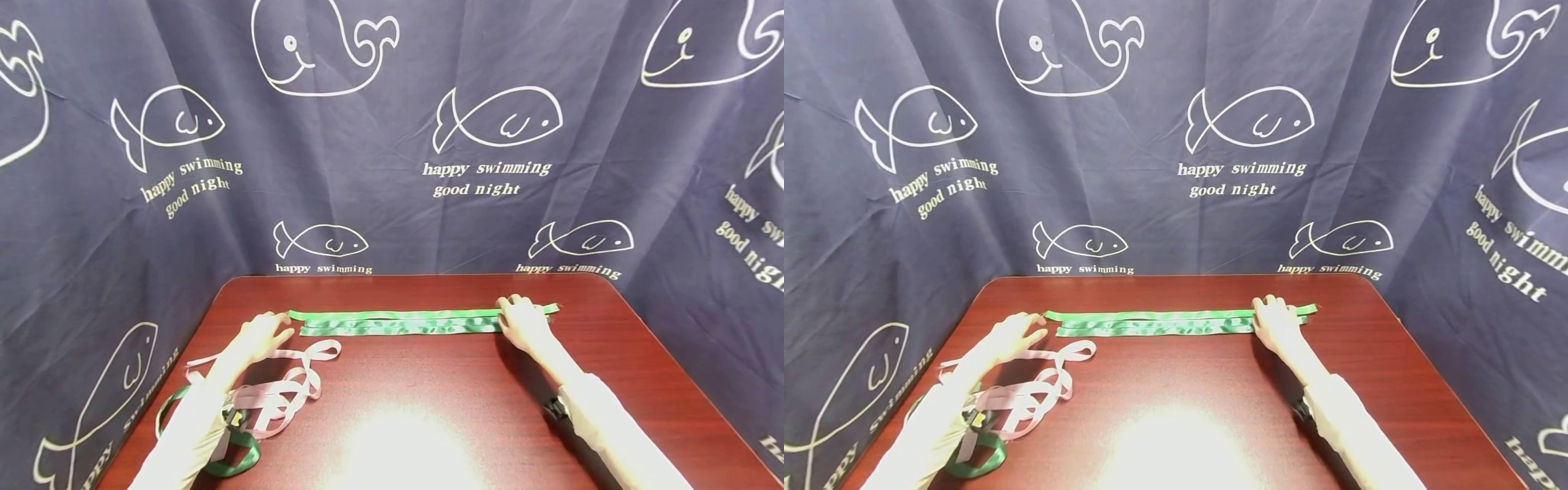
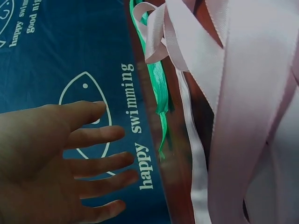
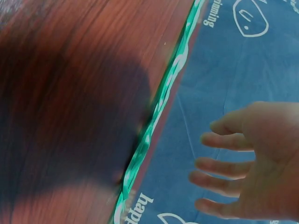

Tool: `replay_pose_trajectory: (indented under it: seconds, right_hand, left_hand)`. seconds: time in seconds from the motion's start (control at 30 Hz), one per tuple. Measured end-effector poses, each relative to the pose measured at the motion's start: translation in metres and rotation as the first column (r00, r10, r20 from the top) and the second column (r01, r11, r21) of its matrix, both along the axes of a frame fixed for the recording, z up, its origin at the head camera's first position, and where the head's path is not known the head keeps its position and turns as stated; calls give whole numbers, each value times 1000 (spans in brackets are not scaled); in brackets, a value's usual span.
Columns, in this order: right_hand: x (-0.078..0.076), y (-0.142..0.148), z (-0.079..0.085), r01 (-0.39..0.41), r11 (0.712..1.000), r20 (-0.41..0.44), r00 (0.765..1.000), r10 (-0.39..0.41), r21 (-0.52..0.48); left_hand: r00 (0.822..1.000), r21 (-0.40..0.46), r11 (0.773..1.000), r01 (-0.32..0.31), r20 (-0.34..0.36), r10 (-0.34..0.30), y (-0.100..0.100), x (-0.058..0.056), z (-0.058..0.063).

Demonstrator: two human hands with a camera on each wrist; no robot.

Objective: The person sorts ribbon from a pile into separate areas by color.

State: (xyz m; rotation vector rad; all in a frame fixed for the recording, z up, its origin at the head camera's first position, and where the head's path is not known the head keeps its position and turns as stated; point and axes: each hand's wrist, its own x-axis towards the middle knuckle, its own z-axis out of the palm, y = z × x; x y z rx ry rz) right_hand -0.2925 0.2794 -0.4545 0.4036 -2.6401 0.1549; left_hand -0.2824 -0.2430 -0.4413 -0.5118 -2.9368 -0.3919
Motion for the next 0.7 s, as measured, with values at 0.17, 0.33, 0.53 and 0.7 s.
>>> replay_pose_trajectory:
  seconds: [0.17,0.33,0.53,0.7]
  right_hand:
    - [3,-7,0,-20,1000,23,1000,20,21]
    - [7,-14,-3,-52,997,46,998,49,58]
    - [9,-22,-5,-98,993,54,994,94,71]
    - [12,-31,-1,-132,990,46,990,130,57]
  left_hand:
    - [1000,19,1000,12,5,-12,-3,5,1]
    - [998,65,998,-11,66,7,-6,12,-1]
    - [996,69,998,-14,91,7,-6,20,0]
    - [997,70,998,-6,71,1,-6,26,2]
